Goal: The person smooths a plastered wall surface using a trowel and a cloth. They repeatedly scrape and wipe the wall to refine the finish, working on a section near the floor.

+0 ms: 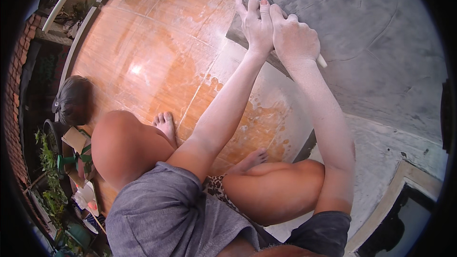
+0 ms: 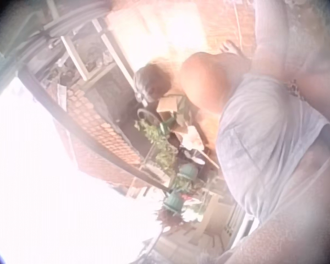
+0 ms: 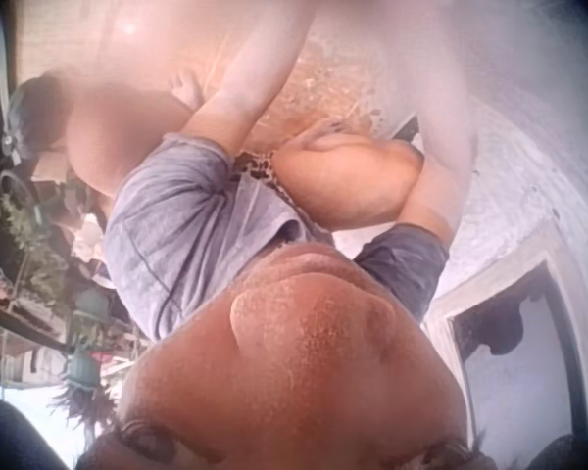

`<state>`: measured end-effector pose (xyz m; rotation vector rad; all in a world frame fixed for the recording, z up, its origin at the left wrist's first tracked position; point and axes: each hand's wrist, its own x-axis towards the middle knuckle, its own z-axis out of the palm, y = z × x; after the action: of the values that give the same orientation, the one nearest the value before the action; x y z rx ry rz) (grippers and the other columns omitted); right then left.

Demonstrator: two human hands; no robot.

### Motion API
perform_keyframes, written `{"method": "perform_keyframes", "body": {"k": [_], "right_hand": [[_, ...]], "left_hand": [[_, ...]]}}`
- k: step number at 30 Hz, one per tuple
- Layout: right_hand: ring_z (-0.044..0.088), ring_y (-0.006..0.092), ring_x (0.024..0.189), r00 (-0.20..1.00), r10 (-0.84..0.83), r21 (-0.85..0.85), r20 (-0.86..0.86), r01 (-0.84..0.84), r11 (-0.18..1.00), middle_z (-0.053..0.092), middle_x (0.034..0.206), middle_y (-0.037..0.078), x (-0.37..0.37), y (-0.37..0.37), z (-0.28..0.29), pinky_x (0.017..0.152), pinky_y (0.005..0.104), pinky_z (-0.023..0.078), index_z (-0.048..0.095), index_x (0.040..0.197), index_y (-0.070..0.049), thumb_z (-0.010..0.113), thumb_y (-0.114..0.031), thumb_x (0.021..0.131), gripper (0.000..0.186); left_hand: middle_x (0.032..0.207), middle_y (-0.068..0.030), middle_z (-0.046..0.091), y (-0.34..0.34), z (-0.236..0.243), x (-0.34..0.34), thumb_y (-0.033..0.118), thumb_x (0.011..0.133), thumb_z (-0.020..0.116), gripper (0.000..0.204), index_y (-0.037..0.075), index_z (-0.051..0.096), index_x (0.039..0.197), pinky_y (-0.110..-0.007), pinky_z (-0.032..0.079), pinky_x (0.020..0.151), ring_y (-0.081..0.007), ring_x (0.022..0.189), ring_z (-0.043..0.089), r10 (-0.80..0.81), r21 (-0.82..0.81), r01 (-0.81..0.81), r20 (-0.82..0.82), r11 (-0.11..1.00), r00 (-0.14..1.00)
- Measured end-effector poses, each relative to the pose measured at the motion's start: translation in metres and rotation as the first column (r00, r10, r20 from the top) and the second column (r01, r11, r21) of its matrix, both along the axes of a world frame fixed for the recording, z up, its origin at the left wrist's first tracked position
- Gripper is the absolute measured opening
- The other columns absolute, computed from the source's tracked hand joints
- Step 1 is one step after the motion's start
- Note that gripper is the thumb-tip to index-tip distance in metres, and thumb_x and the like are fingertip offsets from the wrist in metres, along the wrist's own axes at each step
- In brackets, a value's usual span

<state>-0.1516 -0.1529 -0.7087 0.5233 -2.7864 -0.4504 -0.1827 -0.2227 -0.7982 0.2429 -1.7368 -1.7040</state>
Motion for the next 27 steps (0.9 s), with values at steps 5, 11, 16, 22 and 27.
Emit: {"method": "perform_keyframes", "body": {"k": [5,11,16,22,27], "right_hand": [[0.078,0.0289,0.074,0.987,0.037,-0.065,-0.156,-0.047,0.997,0.072,0.084,0.014,-0.005,0.017,0.022,0.058,0.0402,0.064,0.055,0.115,-0.013,0.055,-0.017,0.103,0.013],[0.078,0.0298,0.075,0.998,-0.014,-0.022,0.056,0.015,1.000,0.072,0.084,0.014,-0.006,0.000,-0.016,0.059,0.0413,0.064,0.054,0.116,-0.014,0.056,-0.016,0.102,0.015],[0.078,0.0292,0.076,1.000,0.020,-0.023,-0.002,-0.020,1.000,0.073,0.086,0.015,0.002,0.005,0.007,0.060,0.0406,0.064,0.053,0.116,-0.013,0.055,-0.016,0.103,0.013],[0.078,0.0290,0.077,0.998,-0.054,-0.003,0.040,0.055,0.999,0.073,0.086,0.015,-0.001,0.008,0.004,0.060,0.0409,0.064,0.053,0.116,-0.012,0.053,-0.017,0.104,0.013],[0.078,0.0290,0.076,0.997,-0.033,0.041,0.063,0.031,0.999,0.073,0.086,0.013,0.004,0.002,-0.019,0.058,0.0409,0.064,0.053,0.116,-0.011,0.053,-0.017,0.104,0.014]], "left_hand": [[0.124,-0.0261,0.056,0.009,0.026,-0.016,0.031,0.104,0.055,0.031,0.002,0.063,0.113,-0.051,0.046,0.096,-0.0438,0.106,0.062,-0.077,0.088,0.079,-0.019,0.993,0.997],[0.161,-0.0295,0.025,-0.002,-0.006,-0.003,0.034,0.107,0.051,0.030,0.006,0.059,0.096,-0.053,0.049,0.090,-0.0432,0.097,0.067,0.010,-0.015,-0.010,-0.031,1.000,0.999],[0.161,-0.0272,0.026,0.002,0.004,-0.006,0.033,0.107,0.050,0.031,0.006,0.058,0.094,-0.052,0.051,0.085,-0.0417,0.096,0.067,0.009,-0.039,-0.011,-0.032,0.999,0.999],[0.162,-0.0293,0.025,0.008,0.001,-0.002,0.032,0.105,0.053,0.029,0.006,0.060,0.093,-0.052,0.052,0.083,-0.0435,0.095,0.068,-0.014,-0.048,0.009,-0.103,0.999,0.995],[0.163,-0.0306,0.023,0.001,-0.008,0.010,0.031,0.105,0.052,0.029,0.007,0.062,0.093,-0.051,0.053,0.085,-0.0417,0.098,0.069,0.002,-0.066,0.005,0.113,0.998,0.994]]}}
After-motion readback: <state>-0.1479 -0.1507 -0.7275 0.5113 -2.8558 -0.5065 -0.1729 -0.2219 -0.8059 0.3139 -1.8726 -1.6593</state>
